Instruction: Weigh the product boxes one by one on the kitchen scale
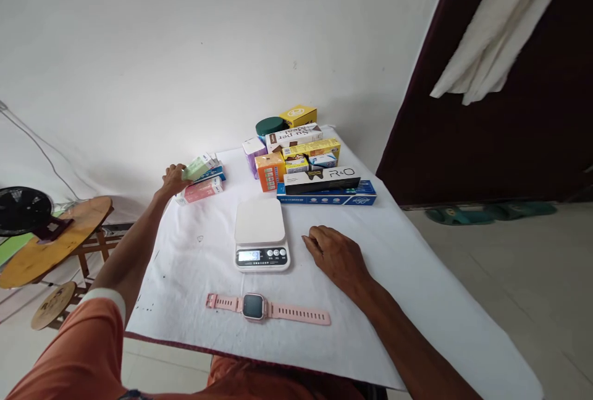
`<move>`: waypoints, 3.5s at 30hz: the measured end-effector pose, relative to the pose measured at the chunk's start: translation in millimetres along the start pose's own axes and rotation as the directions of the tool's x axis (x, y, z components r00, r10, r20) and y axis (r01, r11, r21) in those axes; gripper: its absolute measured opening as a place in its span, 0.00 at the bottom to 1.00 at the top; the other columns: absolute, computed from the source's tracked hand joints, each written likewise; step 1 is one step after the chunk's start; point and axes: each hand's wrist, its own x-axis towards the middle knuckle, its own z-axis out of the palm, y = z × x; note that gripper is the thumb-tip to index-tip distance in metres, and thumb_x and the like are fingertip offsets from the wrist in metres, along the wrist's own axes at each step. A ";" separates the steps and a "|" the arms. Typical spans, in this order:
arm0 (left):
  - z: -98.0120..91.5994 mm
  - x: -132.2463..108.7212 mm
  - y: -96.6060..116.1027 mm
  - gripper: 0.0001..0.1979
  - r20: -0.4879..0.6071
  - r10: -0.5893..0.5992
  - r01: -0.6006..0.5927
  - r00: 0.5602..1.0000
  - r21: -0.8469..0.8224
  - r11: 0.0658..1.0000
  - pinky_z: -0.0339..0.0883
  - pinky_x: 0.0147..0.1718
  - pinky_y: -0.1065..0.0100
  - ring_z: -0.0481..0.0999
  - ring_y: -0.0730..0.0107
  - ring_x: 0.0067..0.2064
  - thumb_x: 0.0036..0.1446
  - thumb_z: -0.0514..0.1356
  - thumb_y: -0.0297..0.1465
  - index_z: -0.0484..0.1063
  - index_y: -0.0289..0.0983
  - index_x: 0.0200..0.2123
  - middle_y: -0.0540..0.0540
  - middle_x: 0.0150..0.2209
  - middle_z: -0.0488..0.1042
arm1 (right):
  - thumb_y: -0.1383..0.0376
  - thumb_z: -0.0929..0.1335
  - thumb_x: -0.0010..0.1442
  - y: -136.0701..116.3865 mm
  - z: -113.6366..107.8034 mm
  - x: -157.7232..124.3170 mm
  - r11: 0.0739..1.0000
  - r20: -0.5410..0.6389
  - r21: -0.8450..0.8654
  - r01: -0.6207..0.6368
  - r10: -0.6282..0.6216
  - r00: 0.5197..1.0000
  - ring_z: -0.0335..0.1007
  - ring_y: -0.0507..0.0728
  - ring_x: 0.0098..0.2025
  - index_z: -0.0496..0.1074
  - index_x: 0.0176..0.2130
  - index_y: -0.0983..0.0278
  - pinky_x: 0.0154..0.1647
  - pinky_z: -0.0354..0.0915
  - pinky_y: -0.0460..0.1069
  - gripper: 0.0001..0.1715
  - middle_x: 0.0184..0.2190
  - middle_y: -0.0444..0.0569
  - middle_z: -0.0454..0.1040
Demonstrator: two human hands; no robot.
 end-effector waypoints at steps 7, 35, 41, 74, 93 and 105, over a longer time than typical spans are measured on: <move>-53.9 -55.6 41.8 0.27 -0.054 0.276 -0.279 0.960 -0.069 0.958 0.64 0.59 0.44 0.68 0.43 0.60 0.57 0.68 0.39 0.69 0.43 0.59 0.39 0.54 0.69 | 0.61 0.62 0.72 -0.6 1.8 2.0 0.998 0.035 -0.048 -0.030 0.032 0.999 0.69 0.55 0.29 0.65 0.29 0.60 0.30 0.55 0.50 0.17 0.27 0.46 0.74; -7.0 -171.0 119.2 0.26 -0.236 0.467 -0.520 0.852 -0.493 0.698 0.70 0.58 0.52 0.76 0.54 0.58 0.65 0.66 0.43 0.69 0.44 0.62 0.41 0.56 0.74 | 0.64 0.63 0.71 -3.0 -10.6 6.5 0.983 0.084 -0.115 -0.143 0.153 0.985 0.71 0.56 0.33 0.70 0.32 0.61 0.33 0.55 0.50 0.14 0.30 0.48 0.76; -1.4 -170.1 127.6 0.31 -0.101 0.561 -0.551 0.822 -0.389 0.738 0.66 0.60 0.45 0.72 0.48 0.63 0.62 0.69 0.44 0.67 0.45 0.65 0.39 0.61 0.72 | 0.64 0.64 0.71 -3.2 -10.9 7.3 0.981 0.103 -0.143 -0.135 0.150 0.983 0.72 0.56 0.35 0.71 0.33 0.61 0.33 0.56 0.49 0.13 0.31 0.49 0.77; 0.2 -46.4 300.9 0.33 0.000 0.649 -0.640 0.760 -0.166 0.750 0.63 0.59 0.40 0.66 0.37 0.64 0.61 0.68 0.48 0.68 0.38 0.63 0.31 0.62 0.68 | 0.66 0.64 0.73 -12.3 -19.6 11.3 0.966 0.260 -0.213 -0.143 0.197 0.945 0.76 0.58 0.43 0.75 0.41 0.63 0.33 0.59 0.49 0.10 0.39 0.52 0.80; 15.5 -72.8 49.1 0.31 -0.102 0.133 -0.151 0.986 -0.206 0.967 0.62 0.62 0.45 0.66 0.42 0.65 0.60 0.67 0.38 0.65 0.41 0.65 0.33 0.63 0.67 | 0.59 0.61 0.72 7.2 -1.2 -2.9 0.993 0.002 -0.121 0.007 -0.007 1.000 0.67 0.55 0.28 0.63 0.30 0.59 0.28 0.52 0.50 0.18 0.26 0.46 0.73; 52.9 -46.5 7.7 0.27 0.080 -0.063 0.066 0.995 -0.030 0.997 0.56 0.62 0.40 0.61 0.33 0.66 0.58 0.67 0.46 0.68 0.38 0.56 0.27 0.63 0.65 | 0.58 0.60 0.72 4.9 -3.5 -4.3 0.995 0.031 -0.099 -0.025 0.029 0.999 0.68 0.56 0.30 0.64 0.30 0.59 0.29 0.54 0.50 0.18 0.28 0.48 0.74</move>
